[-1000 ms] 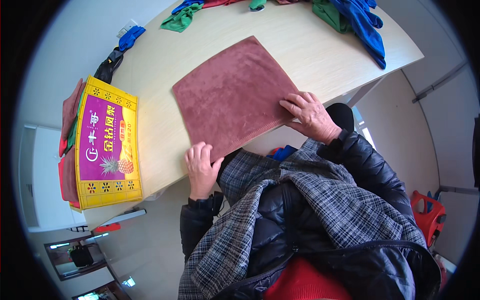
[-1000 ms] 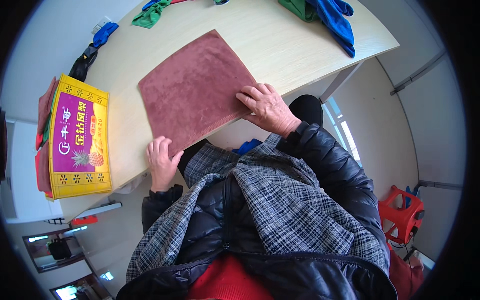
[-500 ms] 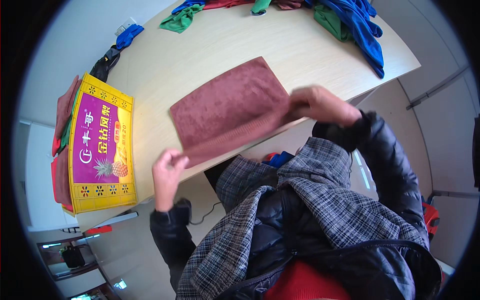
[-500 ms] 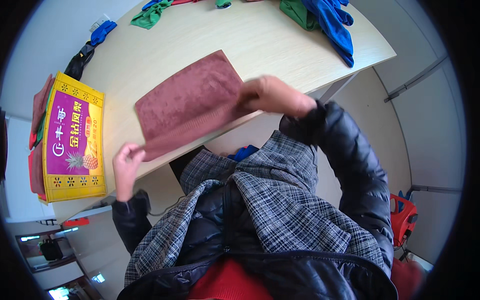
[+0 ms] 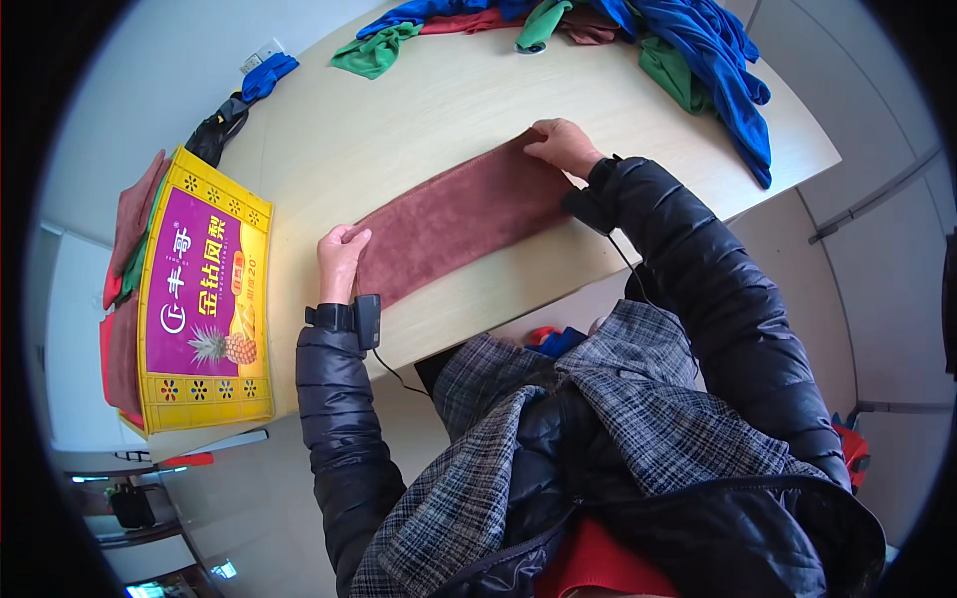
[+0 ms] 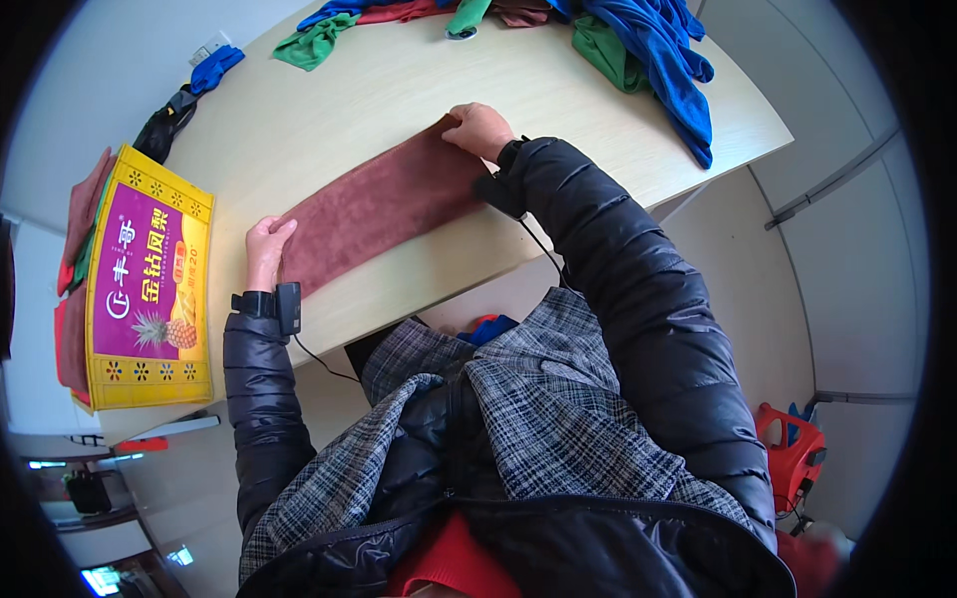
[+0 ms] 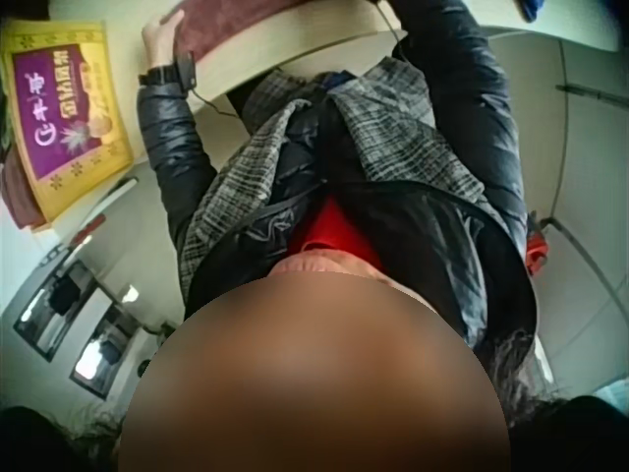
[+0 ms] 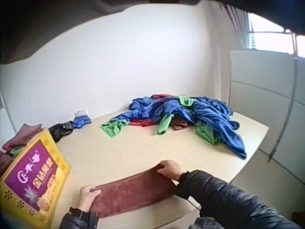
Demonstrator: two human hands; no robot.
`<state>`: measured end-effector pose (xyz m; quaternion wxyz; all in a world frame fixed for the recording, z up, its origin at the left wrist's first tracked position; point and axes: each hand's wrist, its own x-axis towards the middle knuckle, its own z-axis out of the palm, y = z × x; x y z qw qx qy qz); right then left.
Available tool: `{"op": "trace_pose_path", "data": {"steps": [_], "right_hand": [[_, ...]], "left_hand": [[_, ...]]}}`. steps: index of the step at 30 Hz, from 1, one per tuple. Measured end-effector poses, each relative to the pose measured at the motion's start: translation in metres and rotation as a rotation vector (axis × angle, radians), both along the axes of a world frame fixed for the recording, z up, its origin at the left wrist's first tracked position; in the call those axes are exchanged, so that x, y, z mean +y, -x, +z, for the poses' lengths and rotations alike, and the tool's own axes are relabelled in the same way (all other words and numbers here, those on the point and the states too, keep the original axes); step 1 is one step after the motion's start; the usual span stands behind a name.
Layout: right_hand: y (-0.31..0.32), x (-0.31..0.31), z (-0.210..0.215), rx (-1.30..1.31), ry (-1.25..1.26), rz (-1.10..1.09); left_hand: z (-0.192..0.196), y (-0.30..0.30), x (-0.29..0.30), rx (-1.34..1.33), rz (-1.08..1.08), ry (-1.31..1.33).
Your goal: The person is folding a reddish-brown cloth piece on a light-colored table.
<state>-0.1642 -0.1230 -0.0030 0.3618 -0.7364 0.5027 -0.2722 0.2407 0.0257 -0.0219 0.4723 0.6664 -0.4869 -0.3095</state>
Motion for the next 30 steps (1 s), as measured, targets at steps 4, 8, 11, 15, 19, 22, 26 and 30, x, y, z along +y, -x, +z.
{"op": "trace_pose_path", "data": {"steps": [4,8,11,15,19,22,26,30], "right_hand": [[-0.002,0.009,-0.007,0.078,0.093,-0.052],[0.002,0.03,-0.007,0.039,0.027,-0.103],[0.022,0.065,-0.008,0.003,-0.033,-0.171],[0.024,0.11,-0.007,-0.028,-0.001,-0.234],[0.015,0.135,-0.009,-0.076,0.157,-0.289],[0.016,0.144,-0.012,-0.078,0.314,-0.307],[0.03,0.146,-0.008,0.022,0.409,-0.313],[0.034,0.143,0.001,0.176,0.439,-0.28]], "left_hand": [[-0.014,-0.01,-0.001,-0.004,-0.013,0.022],[-0.028,-0.011,0.018,-0.01,0.038,0.192],[-0.017,0.015,0.061,-0.148,0.104,0.061],[-0.003,0.055,0.1,-0.215,0.187,0.054],[-0.009,0.084,0.112,-0.252,0.243,0.147],[-0.011,0.097,0.119,-0.319,0.278,0.19],[-0.004,0.111,0.126,-0.483,0.326,0.181],[0.012,0.121,0.131,-0.661,0.335,0.065]]}}
